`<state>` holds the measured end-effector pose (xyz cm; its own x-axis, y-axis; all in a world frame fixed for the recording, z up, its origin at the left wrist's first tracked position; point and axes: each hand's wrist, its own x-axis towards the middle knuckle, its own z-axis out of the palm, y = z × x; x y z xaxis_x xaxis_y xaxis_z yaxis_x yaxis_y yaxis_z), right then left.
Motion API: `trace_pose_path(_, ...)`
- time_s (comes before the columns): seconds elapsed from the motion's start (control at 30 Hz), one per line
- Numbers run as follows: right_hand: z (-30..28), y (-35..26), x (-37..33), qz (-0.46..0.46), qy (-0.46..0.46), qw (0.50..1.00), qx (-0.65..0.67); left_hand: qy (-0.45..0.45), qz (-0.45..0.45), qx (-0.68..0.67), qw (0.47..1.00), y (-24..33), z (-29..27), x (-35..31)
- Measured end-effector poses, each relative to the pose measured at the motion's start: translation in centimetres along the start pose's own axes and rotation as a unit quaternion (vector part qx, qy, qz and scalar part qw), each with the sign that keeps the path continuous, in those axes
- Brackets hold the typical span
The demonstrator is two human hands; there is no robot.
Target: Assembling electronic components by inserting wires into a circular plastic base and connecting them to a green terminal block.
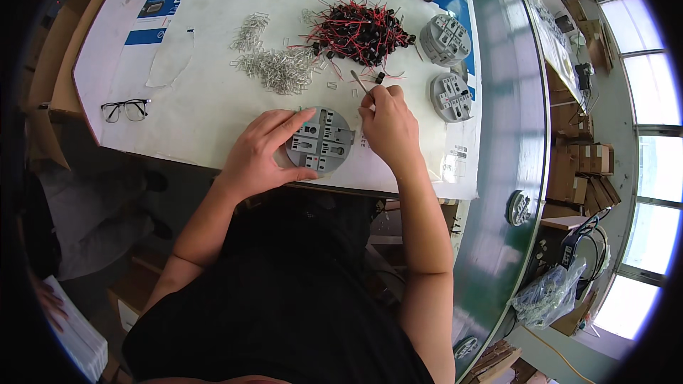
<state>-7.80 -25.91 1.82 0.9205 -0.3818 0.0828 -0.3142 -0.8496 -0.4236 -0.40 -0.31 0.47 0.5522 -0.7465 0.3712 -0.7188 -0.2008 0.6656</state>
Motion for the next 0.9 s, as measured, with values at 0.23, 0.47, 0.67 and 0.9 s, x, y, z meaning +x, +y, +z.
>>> trace_pose_path(0.23, -3.4, -2.9, -0.7, 0.101, -0.142, 0.932, 0.317, 0.012, -0.035, -0.014, 0.999, 0.3, 0.0, -0.2)
trace_pose_path(0.47, -1.0, -4.7, -0.1, 0.082, -0.099, 0.96, 0.247, 0.001, -0.037, -0.016, 0.999, 0.0, 0.1, -0.1)
trace_pose_path(0.67, -0.6, -4.9, 0.4, 0.044, -0.063, 0.977, 0.201, -0.004, -0.034, -0.024, 0.999, 0.1, -0.1, 0.0)
trace_pose_path(0.9, -0.8, -3.0, 1.2, 0.074, -0.168, 0.954, 0.238, -0.009, -0.031, -0.025, 0.999, 0.0, -0.1, 0.2)
